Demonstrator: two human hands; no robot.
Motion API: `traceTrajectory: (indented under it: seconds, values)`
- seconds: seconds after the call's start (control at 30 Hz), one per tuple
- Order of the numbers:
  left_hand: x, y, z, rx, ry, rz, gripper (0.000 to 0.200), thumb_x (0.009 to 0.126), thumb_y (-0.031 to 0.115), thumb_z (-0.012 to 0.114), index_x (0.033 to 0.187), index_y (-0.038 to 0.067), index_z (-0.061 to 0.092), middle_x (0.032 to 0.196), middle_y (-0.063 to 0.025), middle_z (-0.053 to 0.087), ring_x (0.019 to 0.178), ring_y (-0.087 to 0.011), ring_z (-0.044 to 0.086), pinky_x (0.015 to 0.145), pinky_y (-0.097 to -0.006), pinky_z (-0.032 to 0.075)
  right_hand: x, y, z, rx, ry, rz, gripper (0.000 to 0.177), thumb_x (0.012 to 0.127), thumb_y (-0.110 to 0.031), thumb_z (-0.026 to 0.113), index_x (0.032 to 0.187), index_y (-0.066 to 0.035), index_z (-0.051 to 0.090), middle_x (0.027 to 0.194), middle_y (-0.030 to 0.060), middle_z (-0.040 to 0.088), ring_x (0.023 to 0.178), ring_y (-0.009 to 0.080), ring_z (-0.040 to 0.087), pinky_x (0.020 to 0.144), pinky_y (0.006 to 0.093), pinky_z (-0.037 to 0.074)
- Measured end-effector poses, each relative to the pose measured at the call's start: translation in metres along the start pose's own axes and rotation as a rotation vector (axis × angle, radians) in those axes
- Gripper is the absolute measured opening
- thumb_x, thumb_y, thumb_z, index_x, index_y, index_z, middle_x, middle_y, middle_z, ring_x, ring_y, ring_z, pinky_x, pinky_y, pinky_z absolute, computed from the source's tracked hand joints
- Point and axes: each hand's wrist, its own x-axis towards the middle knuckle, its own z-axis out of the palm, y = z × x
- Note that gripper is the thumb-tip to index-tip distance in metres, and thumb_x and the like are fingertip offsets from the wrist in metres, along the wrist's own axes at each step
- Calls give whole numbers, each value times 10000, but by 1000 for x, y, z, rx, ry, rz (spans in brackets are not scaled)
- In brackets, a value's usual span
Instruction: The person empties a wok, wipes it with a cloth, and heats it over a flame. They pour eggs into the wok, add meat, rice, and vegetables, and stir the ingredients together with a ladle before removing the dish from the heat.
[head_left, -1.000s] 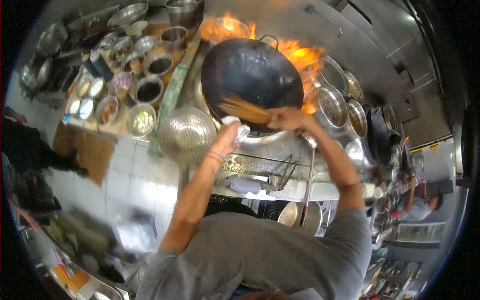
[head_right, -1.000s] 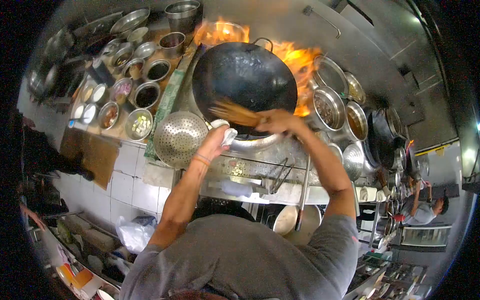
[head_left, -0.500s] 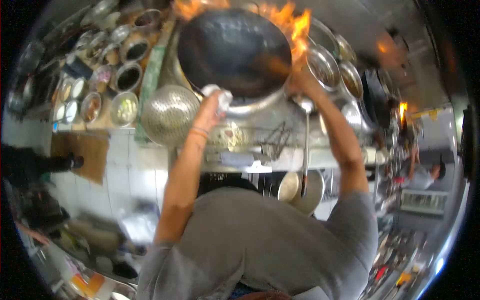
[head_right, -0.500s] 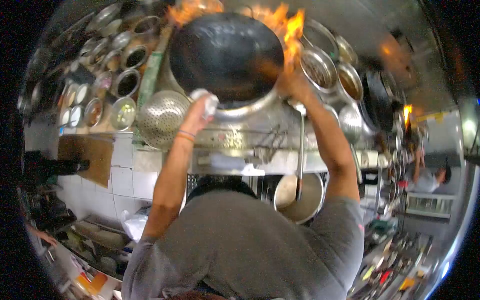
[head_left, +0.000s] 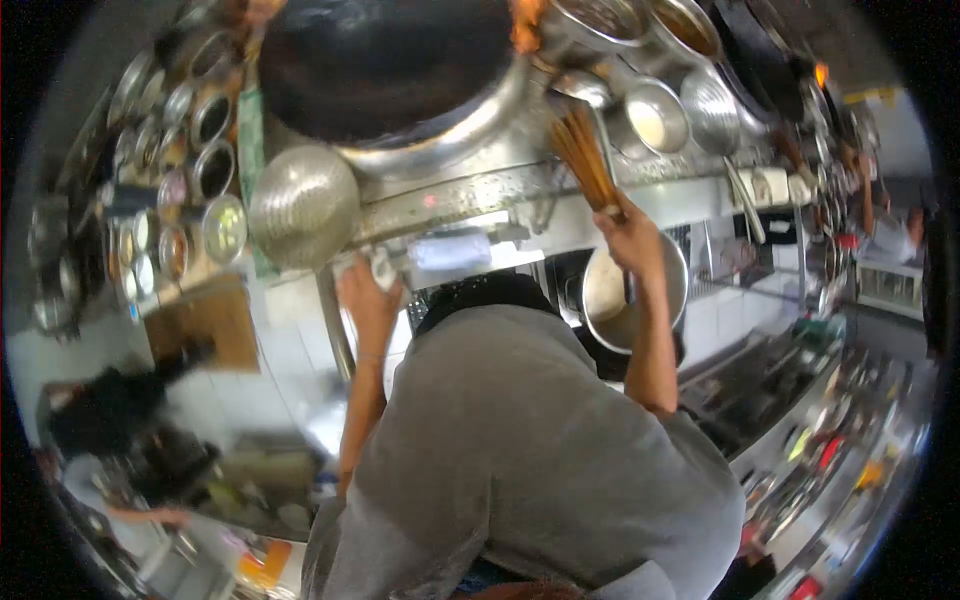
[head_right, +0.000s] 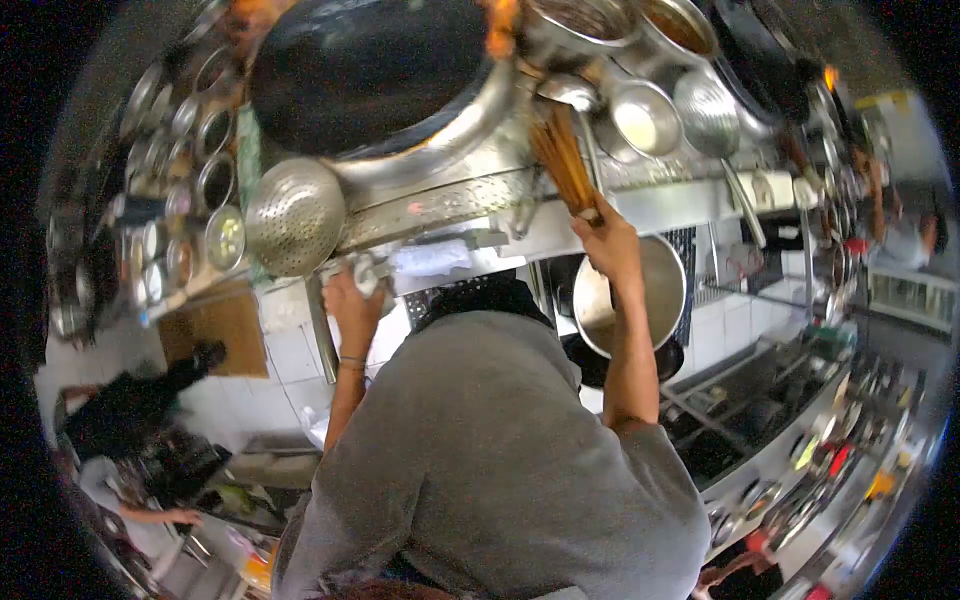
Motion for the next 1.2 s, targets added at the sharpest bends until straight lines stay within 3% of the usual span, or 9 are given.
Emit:
traceTrajectory:
  seconds: [0.03, 0.13, 0.2, 0.43, 0.73, 0.9, 1.07, 1.13, 1.2]
  values:
    - [5, 14, -19, 35, -28, -81, 706, 724, 168, 721, 1337, -10, 420, 1114, -249, 492, 1054, -408, 450, 934, -491, 355, -3, -6, -2, -90, 18, -5, 610, 794, -279, 706, 1323, -39, 518, 925, 226, 682, 852, 288, 688, 788, 351, 516]
    - [34, 71, -61, -155, 172, 233, 438, 766, 35, 631, 1190, -34, 546, 1069, -207, 560, 1011, -366, 523, 871, -454, 423, 4, 11, 1, -60, 73, -30, 595, 785, -288, 697, 1307, -53, 534, 892, 240, 679, 888, 367, 671, 817, 394, 512]
    - [66, 118, -38, -462, -245, 196, 307, 835, 160, 600, 1057, -49, 626, 1058, -267, 588, 1015, -383, 553, 888, -446, 436, 6, 15, -3, -30, 70, -35, 589, 785, -293, 692, 1305, -62, 539, 901, 239, 678, 893, 380, 663, 826, 407, 510]
    - [114, 222, 126, -161, -533, 407, 340, 825, 283, 592, 769, -44, 669, 767, -295, 617, 762, -444, 625, 729, -503, 484, 14, 36, -3, -43, -12, -79, 566, 783, -335, 678, 1307, -166, 550, 990, 216, 673, 938, 396, 639, 861, 448, 500]
    - [111, 166, 59, -36, -343, 671, 262, 836, 198, 542, 783, -37, 646, 738, -265, 617, 712, -439, 614, 668, -507, 471, 27, 31, 17, -14, 60, -150, 444, 787, -282, 652, 1204, -136, 605, 944, 223, 669, 909, 391, 647, 783, 470, 529]
    - [56, 131, -77, 12, -784, 264, 268, 896, 207, 495, 822, -34, 586, 692, -246, 573, 674, -412, 588, 632, -459, 445, 35, 50, 52, -229, 96, -130, 414, 837, -316, 609, 1193, -106, 604, 1058, 207, 617, 954, 399, 630, 819, 471, 525]
    - [-10, 76, -11, -373, -1079, 620, 258, 924, 173, 471, 805, -28, 580, 628, -177, 569, 544, -247, 604, 502, -403, 445, -24, 61, 21, -77, 285, -150, 495, 889, -440, 586, 1269, -122, 571, 1119, 215, 591, 1059, 393, 580, 917, 459, 475]
    - [-34, 93, 27, -382, -1357, 171, 298, 942, 181, 442, 773, -19, 583, 616, -137, 594, 451, -193, 568, 410, -345, 432, -78, 75, -6, 51, 431, -147, 500, 887, -430, 601, 1250, -87, 590, 1093, 234, 611, 1039, 389, 591, 912, 451, 472]
    - [-48, 97, 92, -469, -1413, 83, 324, 942, 183, 429, 732, -14, 577, 608, -115, 607, 401, -175, 540, 369, -317, 423, -136, 94, -22, 3, 553, -65, 435, 881, -341, 638, 1225, -75, 613, 1054, 215, 627, 932, 348, 644, 814, 401, 521]
